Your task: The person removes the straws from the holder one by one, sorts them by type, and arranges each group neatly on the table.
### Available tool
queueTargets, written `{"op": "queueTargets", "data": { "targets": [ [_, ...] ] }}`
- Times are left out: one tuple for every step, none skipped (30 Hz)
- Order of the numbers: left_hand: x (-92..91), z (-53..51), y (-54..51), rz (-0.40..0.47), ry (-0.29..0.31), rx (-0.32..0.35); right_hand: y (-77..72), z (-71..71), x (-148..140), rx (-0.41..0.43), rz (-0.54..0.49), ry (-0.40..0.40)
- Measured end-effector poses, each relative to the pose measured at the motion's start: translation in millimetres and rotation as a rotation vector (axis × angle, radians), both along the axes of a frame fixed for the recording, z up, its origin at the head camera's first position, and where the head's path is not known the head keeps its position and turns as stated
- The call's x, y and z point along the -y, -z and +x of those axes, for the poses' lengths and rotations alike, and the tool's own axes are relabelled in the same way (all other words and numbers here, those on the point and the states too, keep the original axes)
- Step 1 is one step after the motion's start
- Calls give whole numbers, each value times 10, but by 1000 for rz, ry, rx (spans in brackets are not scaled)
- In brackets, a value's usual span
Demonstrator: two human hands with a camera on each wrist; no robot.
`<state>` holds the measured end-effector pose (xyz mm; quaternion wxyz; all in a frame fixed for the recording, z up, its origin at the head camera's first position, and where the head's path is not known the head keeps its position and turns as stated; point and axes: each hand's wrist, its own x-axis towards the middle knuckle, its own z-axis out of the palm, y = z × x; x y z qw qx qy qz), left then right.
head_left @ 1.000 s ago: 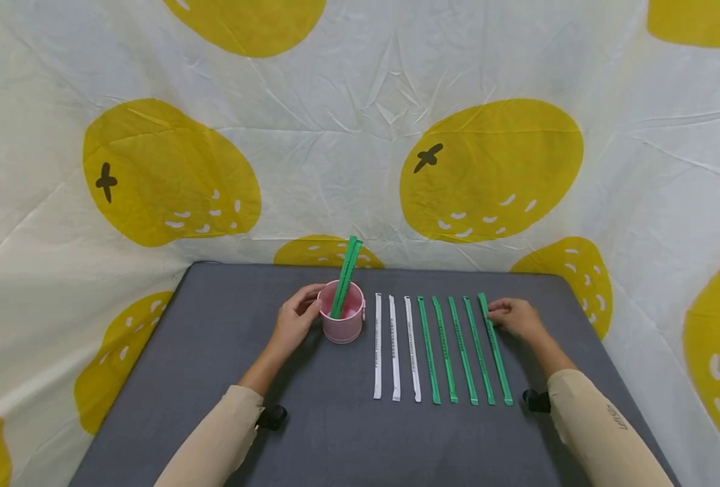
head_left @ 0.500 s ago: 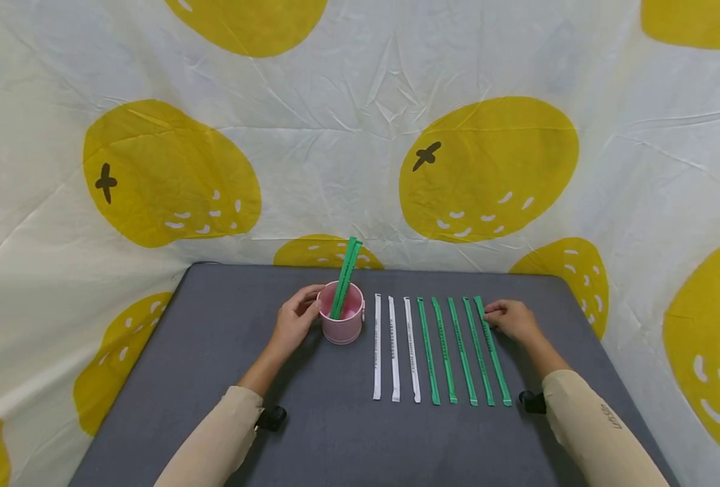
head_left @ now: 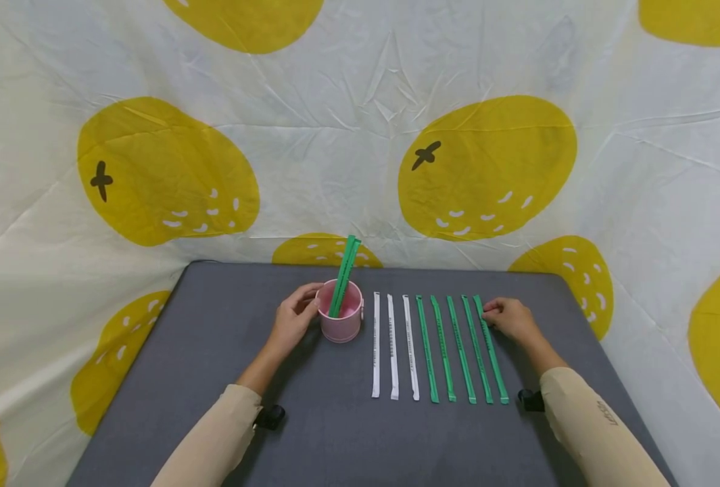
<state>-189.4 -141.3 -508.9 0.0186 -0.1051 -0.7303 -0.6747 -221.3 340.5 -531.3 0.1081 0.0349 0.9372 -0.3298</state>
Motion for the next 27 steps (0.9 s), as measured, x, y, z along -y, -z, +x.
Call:
{"op": "queueTargets", "data": {
  "targets": [
    [-6,16,-42,-2,-1,2,5,-3,4,-3,7,-1],
    [-9,31,-75,-1,-1,1,7,-4,9,-5,14,-1],
    [-10,38,-92,-2,-2,0,7,-7,13,-6,19,2],
    [-11,39,-95,-1,-2,0,4,-9,19,-9,27,5],
    [-12,39,-101,-2,-4,8,-2,-9,25,-12,34,8],
    [-12,38,-104,-4,-5,11,-10,-9,32,-15,40,9],
    [-11,37,-105,-3,-8,12,-22,-6,44,-16,45,11],
    [-11,35,-106,-2,-8,13,-36,-5,53,-15,49,15],
    [-10,35,-107,-1,-8,15,-48,-4,59,-15,51,16],
    [-9,36,-107,0,-7,17,-56,-3,66,-16,51,18],
    [-7,37,-107,0,-6,19,-60,-2,72,-15,50,22],
    [-4,39,-102,3,-2,19,-63,-1,78,-13,47,24],
    [-2,40,-97,6,1,19,-63,-1,83,-12,45,28],
    [0,41,-91,10,5,17,-60,-2,84,-10,42,31],
    [3,42,-84,13,7,15,-59,-2,87,-11,41,37],
    [4,43,-79,17,9,11,-53,-1,89,-11,40,40],
    [4,44,-78,20,10,8,-48,-1,89,-11,40,44],
    [4,46,-78,22,10,4,-43,0,88,-11,40,45],
    [4,46,-77,20,10,0,-35,0,86,-11,42,50],
    [4,49,-79,19,9,-3,-26,2,81,-12,41,51],
    [4,50,-79,19,9,-5,-20,4,79,-11,40,56],
    [3,52,-81,19,9,-6,-10,4,73,-11,36,58],
    [3,52,-80,19,10,-7,-2,4,69,-10,31,64],
    [3,51,-75,21,11,-10,6,4,64,-10,22,68],
    [4,51,-72,21,13,-11,14,3,59,-9,13,72],
    [5,51,-70,24,13,-9,22,3,54,-9,1,73],
    [4,48,-68,27,14,-8,28,1,50,-8,-10,79]
  ]
}}
